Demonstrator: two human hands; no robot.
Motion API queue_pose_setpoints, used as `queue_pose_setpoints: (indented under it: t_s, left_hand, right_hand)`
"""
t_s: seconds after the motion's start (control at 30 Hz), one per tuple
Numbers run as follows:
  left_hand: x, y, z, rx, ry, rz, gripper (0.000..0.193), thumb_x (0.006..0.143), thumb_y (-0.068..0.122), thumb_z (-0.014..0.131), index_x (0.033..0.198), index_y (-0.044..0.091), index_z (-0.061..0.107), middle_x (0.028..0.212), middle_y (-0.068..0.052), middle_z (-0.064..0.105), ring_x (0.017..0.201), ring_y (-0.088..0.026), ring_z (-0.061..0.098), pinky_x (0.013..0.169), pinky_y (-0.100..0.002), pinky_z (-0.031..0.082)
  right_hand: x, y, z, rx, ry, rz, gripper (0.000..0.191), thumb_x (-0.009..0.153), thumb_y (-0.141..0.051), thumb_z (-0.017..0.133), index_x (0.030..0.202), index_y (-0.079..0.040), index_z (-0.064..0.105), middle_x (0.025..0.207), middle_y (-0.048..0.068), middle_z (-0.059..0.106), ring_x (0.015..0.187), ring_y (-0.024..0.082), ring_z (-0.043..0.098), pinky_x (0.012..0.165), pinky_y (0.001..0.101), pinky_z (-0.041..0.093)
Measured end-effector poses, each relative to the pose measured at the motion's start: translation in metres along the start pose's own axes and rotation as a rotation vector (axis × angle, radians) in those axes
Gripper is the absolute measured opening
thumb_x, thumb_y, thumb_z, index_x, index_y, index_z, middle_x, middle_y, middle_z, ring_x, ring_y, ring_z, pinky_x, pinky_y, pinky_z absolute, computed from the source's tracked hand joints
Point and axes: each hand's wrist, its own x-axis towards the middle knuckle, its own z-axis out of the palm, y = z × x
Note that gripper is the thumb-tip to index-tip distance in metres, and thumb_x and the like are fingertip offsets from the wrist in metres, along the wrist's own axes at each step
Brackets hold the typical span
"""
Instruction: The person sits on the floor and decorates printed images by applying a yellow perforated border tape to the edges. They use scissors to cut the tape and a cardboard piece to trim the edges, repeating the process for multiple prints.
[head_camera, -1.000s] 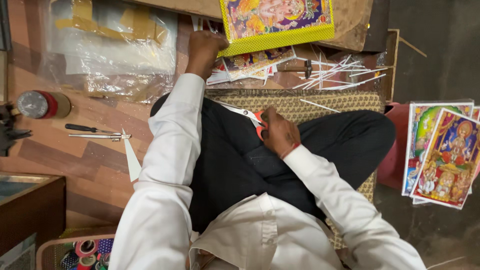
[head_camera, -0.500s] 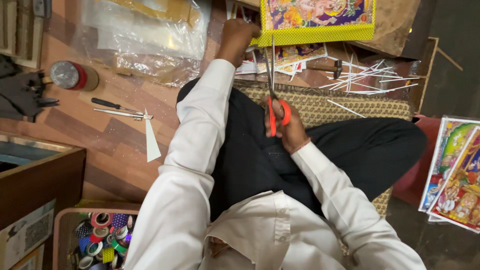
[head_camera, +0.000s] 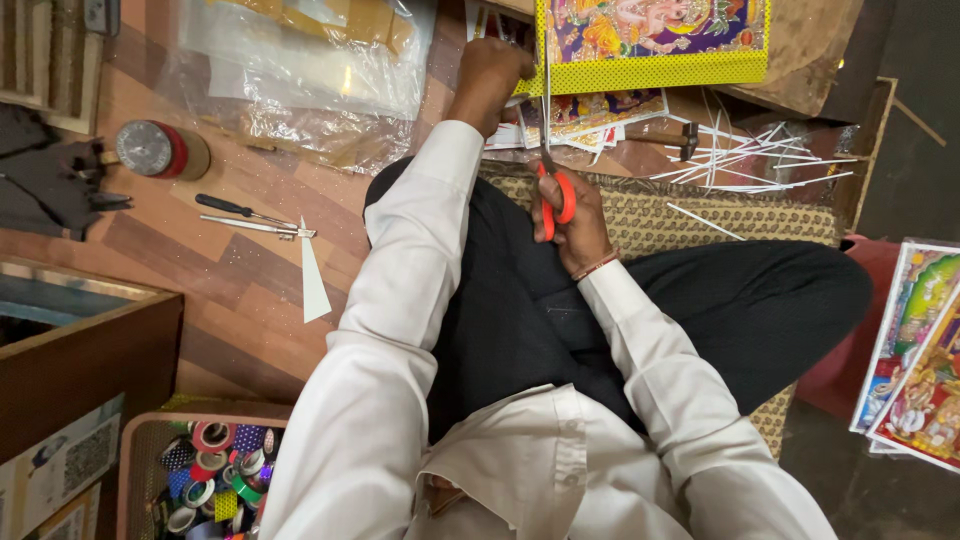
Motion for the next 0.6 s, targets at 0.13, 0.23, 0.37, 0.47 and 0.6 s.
queue_pose_setpoints:
  t_s: [0.13,0.23,0.37,0.47,0.6]
  left_hand:
    - [-0.002,0.001,0.001,-0.006,-0.001,0.012,0.016,0.071,0.008,0.075,0.079,-0.001,0.064,0.080,-0.014,0.066,0.065,-0.031,0.068,0.046,-0.048,0.054]
    - [-0.001,0.002,0.002,0.024,0.003,-0.005,0.019,0.074,0.008,0.076,0.080,-0.003,0.062,0.081,-0.015,0.064,0.066,-0.031,0.065,0.047,-0.048,0.052]
    - [0.003,0.006,-0.001,0.053,0.077,-0.045,0.013,0.074,0.011,0.073,0.083,0.002,0.070,0.083,-0.013,0.069,0.066,-0.028,0.069,0.051,-0.046,0.056]
    - [0.010,0.012,-0.006,-0.046,0.213,0.385,0.014,0.079,0.009,0.074,0.084,-0.004,0.074,0.081,-0.017,0.075,0.070,-0.024,0.067,0.063,-0.040,0.056]
    - [0.028,0.025,-0.019,0.314,0.488,0.906,0.016,0.078,0.009,0.074,0.085,-0.003,0.066,0.077,-0.018,0.073,0.071,-0.031,0.069,0.068,-0.044,0.051]
  right_hand:
    - [0.000,0.008,-0.006,0.001,0.010,-0.004,0.046,0.099,-0.027,0.069,0.133,0.003,0.062,0.071,0.006,0.063,0.048,0.010,0.057,0.040,0.0197,0.032]
    - [0.003,0.012,-0.010,-0.029,0.008,-0.005,0.047,0.098,-0.025,0.071,0.134,0.003,0.062,0.070,0.005,0.062,0.047,0.009,0.057,0.040,0.0195,0.033]
    - [0.003,0.012,-0.016,-0.079,-0.030,0.028,0.050,0.095,-0.023,0.073,0.136,0.003,0.058,0.073,0.004,0.064,0.050,0.010,0.060,0.041,0.0203,0.040]
    - [-0.009,0.003,-0.029,-0.419,-0.013,0.006,0.057,0.087,-0.017,0.081,0.137,0.001,0.059,0.081,0.007,0.067,0.065,0.016,0.065,0.050,0.0324,0.056]
    - [-0.041,-0.026,-0.052,-1.399,0.068,-0.294,0.056,0.082,-0.018,0.078,0.135,-0.010,0.061,0.094,0.019,0.074,0.081,0.040,0.071,0.070,0.0492,0.057]
